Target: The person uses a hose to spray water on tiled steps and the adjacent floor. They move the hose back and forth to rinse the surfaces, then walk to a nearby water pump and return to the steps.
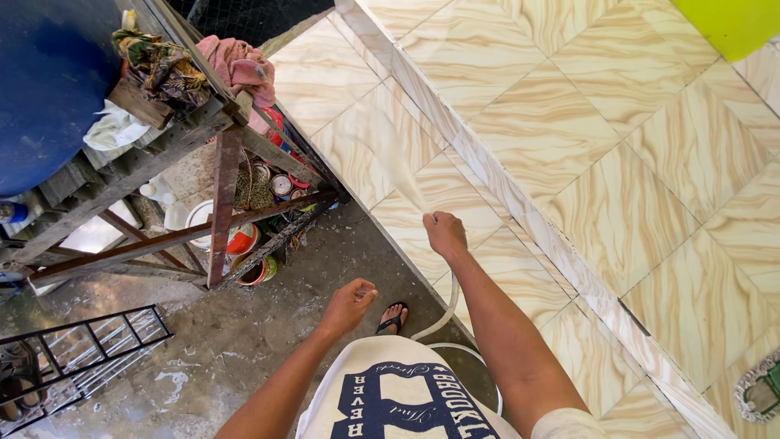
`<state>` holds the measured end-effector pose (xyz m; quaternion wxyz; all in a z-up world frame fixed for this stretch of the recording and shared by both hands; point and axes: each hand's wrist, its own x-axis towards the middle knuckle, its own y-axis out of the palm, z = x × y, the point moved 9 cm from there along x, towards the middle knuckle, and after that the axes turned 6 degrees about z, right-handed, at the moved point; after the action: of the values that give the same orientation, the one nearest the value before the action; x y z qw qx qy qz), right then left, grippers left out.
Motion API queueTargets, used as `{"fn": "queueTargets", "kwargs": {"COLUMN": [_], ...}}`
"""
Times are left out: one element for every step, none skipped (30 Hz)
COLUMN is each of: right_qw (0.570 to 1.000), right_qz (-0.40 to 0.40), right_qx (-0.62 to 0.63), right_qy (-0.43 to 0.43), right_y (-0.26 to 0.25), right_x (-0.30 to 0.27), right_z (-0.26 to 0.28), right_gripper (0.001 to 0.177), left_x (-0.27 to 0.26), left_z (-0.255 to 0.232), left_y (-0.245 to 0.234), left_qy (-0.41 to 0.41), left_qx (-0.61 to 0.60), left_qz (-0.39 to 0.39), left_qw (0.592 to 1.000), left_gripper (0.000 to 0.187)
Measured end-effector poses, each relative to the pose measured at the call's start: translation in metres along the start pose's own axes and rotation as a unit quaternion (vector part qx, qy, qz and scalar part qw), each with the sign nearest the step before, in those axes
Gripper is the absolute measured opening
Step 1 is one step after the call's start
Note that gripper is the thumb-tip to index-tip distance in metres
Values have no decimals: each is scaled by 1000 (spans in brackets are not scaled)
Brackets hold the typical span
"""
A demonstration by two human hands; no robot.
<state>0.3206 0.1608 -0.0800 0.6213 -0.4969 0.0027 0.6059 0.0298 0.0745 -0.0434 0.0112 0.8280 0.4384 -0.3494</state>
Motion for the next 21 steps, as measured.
{"fn": "queueTargets", "kwargs": {"right_qw": [1000,1000,1000,1000,999,997,997,994,990,989,985,981,980,974,967,966,967,967,966,967,967], "right_qz": [-2,-7,-13,-14,-33,-56,-62,-76,-90,-97,-118,-138,-141,-162,-182,-185,-190,-194,-197,-198,-198], "right_qx": [1,10,19,20,35,51,52,76,99,103,111,118,122,137,152,154,143,131,133,128,123], "right_qy": [2,9,16,18,16,13,13,28,42,43,55,69,71,80,88,92,96,99,100,99,99], "right_y": [1,1,1,2,0,-6,-8,-13,-18,-29,-42,-51,-55,-61,-67,-73,-80,-88,-90,-89,-88], "right_x": [-1,1,3,2,0,2,1,0,0,-2,-4,-10,-6,-4,-1,-7,-12,-15,-10,-5,-1], "right_z": [-4,-6,-8,-11,-14,-16,-20,-28,-36,-41,-48,-56,-66,-79,-92,-93,-93,-93,-102,-110,-117], "right_gripper": [50,49,49,49,49,48,48,47,46,46,47,48,48,47,45,45,45,46,46,48,49], "left_x": [-2,-2,-2,-2,-2,3,4,8,12,13,15,13,15,17,20,19,18,19,20,18,16], "left_z": [-3,-6,-10,-9,-8,-9,-9,-10,-11,-14,-15,-14,-14,-14,-14,-16,-18,-21,-24,-25,-27], "left_y": [1,1,0,1,2,2,3,5,6,7,8,9,10,11,13,12,11,10,13,13,14], "left_qy": [1,6,11,12,9,11,16,21,26,32,33,31,34,35,36,37,42,48,50,53,56], "left_qx": [1,0,-1,0,2,5,7,10,14,19,21,23,26,20,14,16,23,28,30,30,31], "left_qz": [2,2,3,5,6,8,10,15,21,24,27,31,34,38,41,46,47,46,48,48,49], "left_qw": [1000,1000,1000,1000,1000,1000,1000,1000,999,999,999,999,999,998,998,998,998,997,997,997,997], "left_gripper": [26,26,26,26,26,26,26,26,27,27,28,28,28,28,29,29,29,28,28,28,28]}}
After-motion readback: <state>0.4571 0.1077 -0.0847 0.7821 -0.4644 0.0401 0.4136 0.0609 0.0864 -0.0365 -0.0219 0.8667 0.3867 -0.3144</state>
